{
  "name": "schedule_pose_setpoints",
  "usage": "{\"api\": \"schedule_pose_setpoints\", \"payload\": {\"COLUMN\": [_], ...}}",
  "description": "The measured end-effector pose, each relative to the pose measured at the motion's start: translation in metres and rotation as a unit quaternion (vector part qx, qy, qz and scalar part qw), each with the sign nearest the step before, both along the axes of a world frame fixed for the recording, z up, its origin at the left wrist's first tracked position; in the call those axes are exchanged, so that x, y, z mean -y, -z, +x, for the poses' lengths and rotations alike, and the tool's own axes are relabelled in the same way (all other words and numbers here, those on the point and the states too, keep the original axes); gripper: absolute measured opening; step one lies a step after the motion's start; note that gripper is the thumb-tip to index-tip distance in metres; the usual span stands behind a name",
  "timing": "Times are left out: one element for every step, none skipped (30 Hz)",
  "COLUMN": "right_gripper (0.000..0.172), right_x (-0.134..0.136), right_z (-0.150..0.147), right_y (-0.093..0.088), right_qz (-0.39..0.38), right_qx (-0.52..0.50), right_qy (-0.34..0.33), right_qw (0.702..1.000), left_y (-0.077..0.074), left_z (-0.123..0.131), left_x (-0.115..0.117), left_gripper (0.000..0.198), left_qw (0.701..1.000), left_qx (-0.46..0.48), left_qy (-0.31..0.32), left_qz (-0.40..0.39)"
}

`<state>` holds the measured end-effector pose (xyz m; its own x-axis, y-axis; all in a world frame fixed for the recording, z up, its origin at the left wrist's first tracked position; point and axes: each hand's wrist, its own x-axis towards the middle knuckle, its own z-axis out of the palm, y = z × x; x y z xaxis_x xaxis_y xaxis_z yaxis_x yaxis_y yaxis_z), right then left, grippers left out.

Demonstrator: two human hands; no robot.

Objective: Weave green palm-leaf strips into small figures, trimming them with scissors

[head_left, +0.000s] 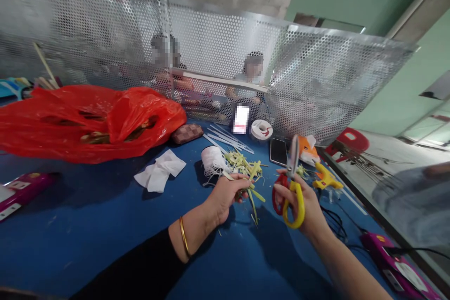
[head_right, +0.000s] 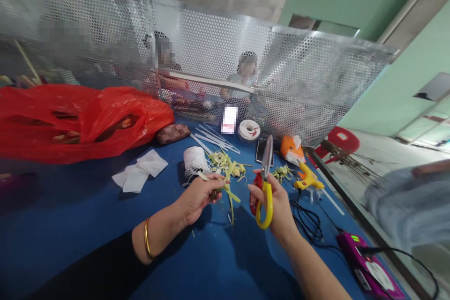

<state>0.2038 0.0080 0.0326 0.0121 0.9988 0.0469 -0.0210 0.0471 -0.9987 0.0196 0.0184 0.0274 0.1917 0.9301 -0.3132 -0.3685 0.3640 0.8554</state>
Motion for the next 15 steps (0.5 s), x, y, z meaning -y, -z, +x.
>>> {"api": "schedule_pose_setpoints", "payload": {"right_gripper": [0.055, 0.056, 0.058, 0.059, 0.061, 0.062, 0.062, 0.063, 0.062, 0.062, 0.062, 0.062, 0.062, 0.062, 0.061], "right_x": [-0.007, -0.012, -0.015, -0.016, -0.015, -0.013, -0.011, -0.007, -0.004, -0.002, 0.0, 0.001, 0.002, 0.002, 0.001], "right_z": [-0.005, -0.008, -0.01, -0.011, -0.011, -0.011, -0.01, -0.01, -0.009, -0.008, -0.008, -0.008, -0.008, -0.008, -0.008], "right_y": [-0.002, -0.003, -0.003, -0.001, 0.002, 0.005, 0.009, 0.012, 0.015, 0.017, 0.018, 0.019, 0.019, 0.019, 0.019], "right_qz": [-0.007, -0.013, -0.022, -0.033, -0.044, -0.055, -0.066, -0.075, -0.083, -0.091, -0.097, -0.101, -0.102, -0.101, -0.098], "right_qx": [-0.011, -0.025, -0.039, -0.053, -0.064, -0.074, -0.082, -0.087, -0.089, -0.09, -0.09, -0.09, -0.09, -0.091, -0.093], "right_qy": [-0.007, -0.014, -0.019, -0.025, -0.032, -0.04, -0.047, -0.054, -0.059, -0.06, -0.059, -0.056, -0.053, -0.049, -0.046], "right_qw": [1.0, 0.999, 0.999, 0.998, 0.996, 0.995, 0.993, 0.992, 0.991, 0.99, 0.989, 0.989, 0.989, 0.99, 0.99], "left_y": [0.0, 0.0, 0.0, 0.001, 0.001, 0.001, 0.002, 0.002, 0.003, 0.004, 0.005, 0.006, 0.007, 0.008, 0.009], "left_z": [0.0, 0.001, 0.002, 0.003, 0.005, 0.006, 0.008, 0.01, 0.012, 0.013, 0.014, 0.015, 0.015, 0.015, 0.015], "left_x": [0.0, 0.001, 0.002, 0.003, 0.004, 0.005, 0.006, 0.007, 0.008, 0.009, 0.009, 0.009, 0.009, 0.009, 0.009], "left_gripper": [0.019, 0.019, 0.018, 0.017, 0.017, 0.018, 0.018, 0.018, 0.018, 0.018, 0.018, 0.018, 0.018, 0.017, 0.017], "left_qw": [1.0, 1.0, 0.999, 0.999, 0.998, 0.996, 0.995, 0.993, 0.992, 0.991, 0.99, 0.99, 0.99, 0.99, 0.991], "left_qx": [-0.008, -0.019, -0.031, -0.044, -0.057, -0.069, -0.079, -0.089, -0.096, -0.1, -0.101, -0.099, -0.095, -0.09, -0.083], "left_qy": [0.005, 0.01, 0.016, 0.023, 0.029, 0.037, 0.047, 0.059, 0.071, 0.081, 0.09, 0.097, 0.102, 0.104, 0.106], "left_qz": [0.005, 0.011, 0.017, 0.023, 0.029, 0.034, 0.039, 0.042, 0.044, 0.044, 0.042, 0.038, 0.034, 0.029, 0.024]}}
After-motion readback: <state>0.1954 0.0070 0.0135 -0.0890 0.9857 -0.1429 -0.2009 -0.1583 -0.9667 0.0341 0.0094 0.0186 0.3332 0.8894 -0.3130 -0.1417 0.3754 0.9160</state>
